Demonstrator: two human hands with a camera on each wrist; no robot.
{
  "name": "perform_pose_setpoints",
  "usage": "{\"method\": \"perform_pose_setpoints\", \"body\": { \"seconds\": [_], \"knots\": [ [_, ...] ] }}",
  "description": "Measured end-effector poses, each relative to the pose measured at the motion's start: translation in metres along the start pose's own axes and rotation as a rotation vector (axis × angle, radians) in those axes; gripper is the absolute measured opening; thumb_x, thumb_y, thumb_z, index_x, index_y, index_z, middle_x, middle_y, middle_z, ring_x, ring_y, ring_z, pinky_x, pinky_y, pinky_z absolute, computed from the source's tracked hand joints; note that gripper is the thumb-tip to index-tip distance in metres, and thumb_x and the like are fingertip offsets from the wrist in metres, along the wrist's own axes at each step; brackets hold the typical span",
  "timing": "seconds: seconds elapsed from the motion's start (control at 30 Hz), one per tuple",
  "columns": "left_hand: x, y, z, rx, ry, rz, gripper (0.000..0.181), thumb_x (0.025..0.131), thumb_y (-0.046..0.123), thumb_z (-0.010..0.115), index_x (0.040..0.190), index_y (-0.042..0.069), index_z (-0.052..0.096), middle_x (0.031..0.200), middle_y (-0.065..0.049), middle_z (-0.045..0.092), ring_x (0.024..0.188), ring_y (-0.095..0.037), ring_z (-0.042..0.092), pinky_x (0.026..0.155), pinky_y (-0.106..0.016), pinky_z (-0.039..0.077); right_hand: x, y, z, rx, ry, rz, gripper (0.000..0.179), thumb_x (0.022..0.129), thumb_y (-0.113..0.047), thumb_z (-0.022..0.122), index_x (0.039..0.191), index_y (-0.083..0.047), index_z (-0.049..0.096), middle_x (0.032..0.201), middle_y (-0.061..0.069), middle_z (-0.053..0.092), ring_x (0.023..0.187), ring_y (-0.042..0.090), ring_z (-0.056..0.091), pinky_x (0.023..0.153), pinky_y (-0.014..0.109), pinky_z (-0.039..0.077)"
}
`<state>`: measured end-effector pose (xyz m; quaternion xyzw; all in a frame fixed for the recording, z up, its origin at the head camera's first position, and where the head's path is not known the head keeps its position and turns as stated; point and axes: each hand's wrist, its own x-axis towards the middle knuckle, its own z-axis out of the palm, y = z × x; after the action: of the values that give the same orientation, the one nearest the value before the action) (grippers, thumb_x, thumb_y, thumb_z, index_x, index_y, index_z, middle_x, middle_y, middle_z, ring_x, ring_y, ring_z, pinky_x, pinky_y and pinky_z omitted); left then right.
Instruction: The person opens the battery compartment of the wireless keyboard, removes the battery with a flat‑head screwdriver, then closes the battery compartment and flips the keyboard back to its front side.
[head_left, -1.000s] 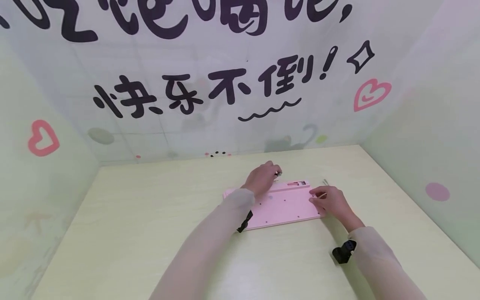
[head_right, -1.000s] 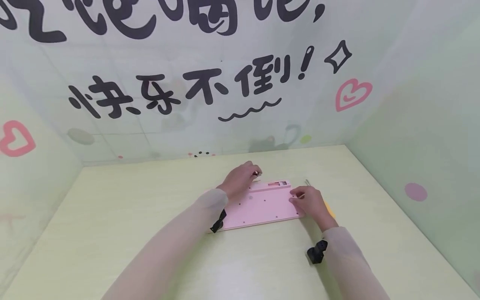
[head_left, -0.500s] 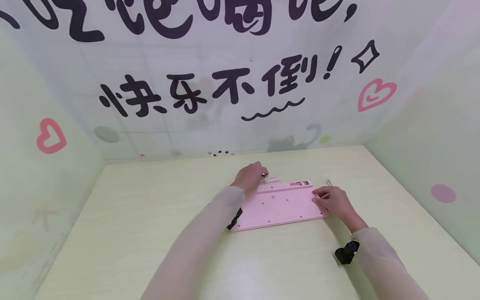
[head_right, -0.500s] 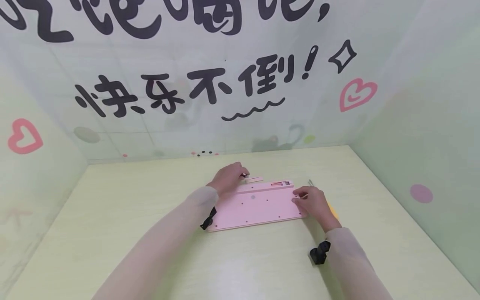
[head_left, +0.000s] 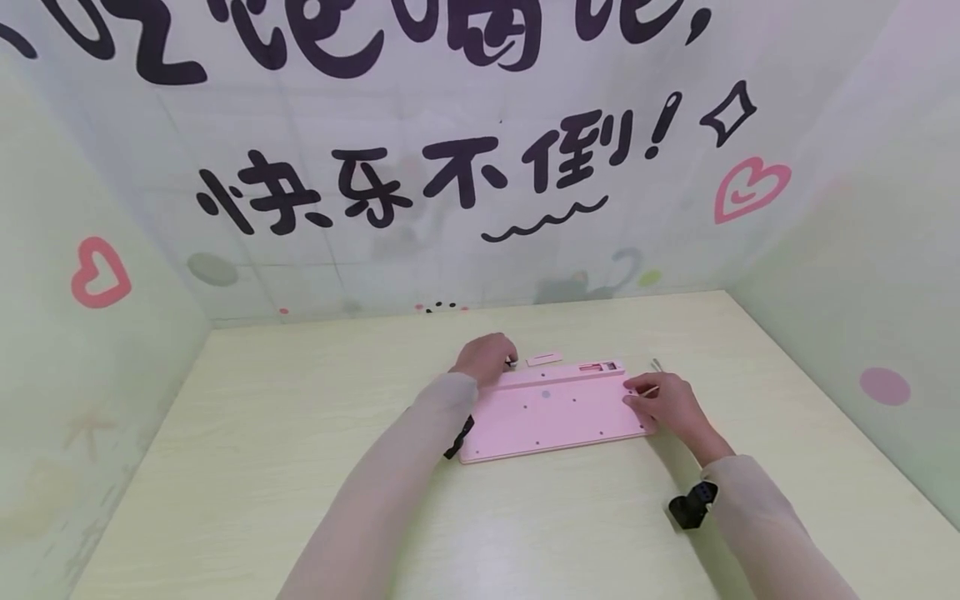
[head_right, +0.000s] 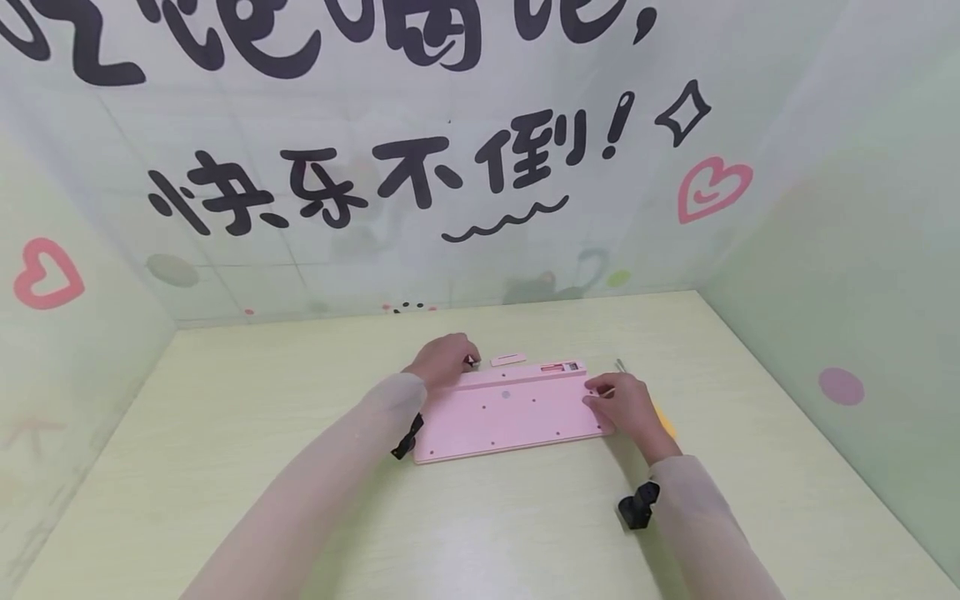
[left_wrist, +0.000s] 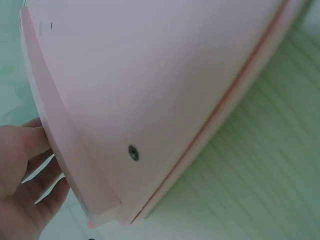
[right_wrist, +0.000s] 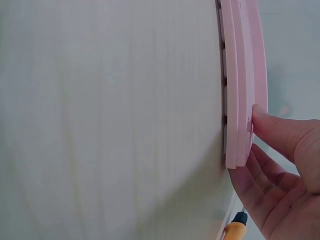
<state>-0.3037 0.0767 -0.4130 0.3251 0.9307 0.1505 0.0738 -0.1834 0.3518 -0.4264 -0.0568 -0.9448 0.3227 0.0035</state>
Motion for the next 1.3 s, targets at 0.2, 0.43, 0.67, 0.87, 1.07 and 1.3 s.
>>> {"method": "perform_pose_setpoints", "body": {
  "seconds": [0.2,0.43,0.67,0.87,1.07,1.3],
  "knots": [
    [0.0032,-0.0044,0.0047,-0.064,-0.008,-0.03,0.024,0.088,0.003,0.058,0.104,0.016,0.07,0.11,0.002,0.063,0.105,-0.014,0.055,0.09,-0.029,0.043,0.0,0.0008,0.0001,0.008,0.002,0.007,0.027,0.082,-0.008,0.068,0.107,0.003,0.065,0.099,0.017,0.063,0.08,0.024,0.055,0.06,0.028,0.047],
    [0.0053,-0.0061,0.0068,-0.081,-0.019,-0.046,0.023,0.088,0.002,0.059,0.102,0.016,0.071,0.106,0.003,0.064,0.099,-0.013,0.057,0.088,-0.03,0.044,-0.0001,0.0013,-0.0004,-0.004,0.002,-0.011,0.028,0.082,-0.009,0.068,0.107,0.003,0.065,0.097,0.016,0.063,0.082,0.025,0.057,0.065,0.029,0.049],
    [0.0054,-0.0064,0.0069,-0.084,-0.024,-0.055,0.021,0.088,0.005,0.06,0.102,0.016,0.07,0.105,0.003,0.064,0.1,-0.013,0.057,0.089,-0.03,0.044,0.0005,0.0025,-0.0001,-0.002,0.0,-0.006,0.028,0.083,-0.01,0.068,0.108,0.002,0.065,0.098,0.016,0.063,0.082,0.025,0.056,0.066,0.029,0.049],
    [0.0047,-0.0081,0.0059,-0.097,-0.025,-0.041,0.019,0.088,0.007,0.06,0.102,0.015,0.071,0.104,0.002,0.065,0.1,-0.014,0.057,0.088,-0.03,0.044,0.0008,0.0015,0.0002,-0.002,-0.002,0.0,0.029,0.082,-0.01,0.068,0.108,0.002,0.065,0.098,0.016,0.063,0.082,0.025,0.056,0.066,0.029,0.049],
    [0.0026,-0.0101,0.0038,-0.105,-0.02,-0.012,0.019,0.089,0.008,0.06,0.104,0.014,0.07,0.103,0.002,0.065,0.097,-0.014,0.058,0.086,-0.03,0.046,0.001,0.0005,-0.0013,0.006,-0.015,-0.011,0.027,0.082,-0.009,0.068,0.107,0.002,0.065,0.095,0.015,0.062,0.081,0.025,0.056,0.065,0.029,0.048],
    [-0.0027,-0.0101,-0.0026,-0.104,-0.007,-0.003,0.018,0.092,0.014,0.056,0.104,0.014,0.069,0.102,0.003,0.064,0.096,-0.012,0.057,0.086,-0.029,0.045,0.0041,-0.0045,-0.0096,-0.02,-0.069,-0.015,0.027,0.083,-0.009,0.067,0.106,0.002,0.065,0.094,0.015,0.059,0.081,0.026,0.054,0.061,0.029,0.047]
  ]
}}
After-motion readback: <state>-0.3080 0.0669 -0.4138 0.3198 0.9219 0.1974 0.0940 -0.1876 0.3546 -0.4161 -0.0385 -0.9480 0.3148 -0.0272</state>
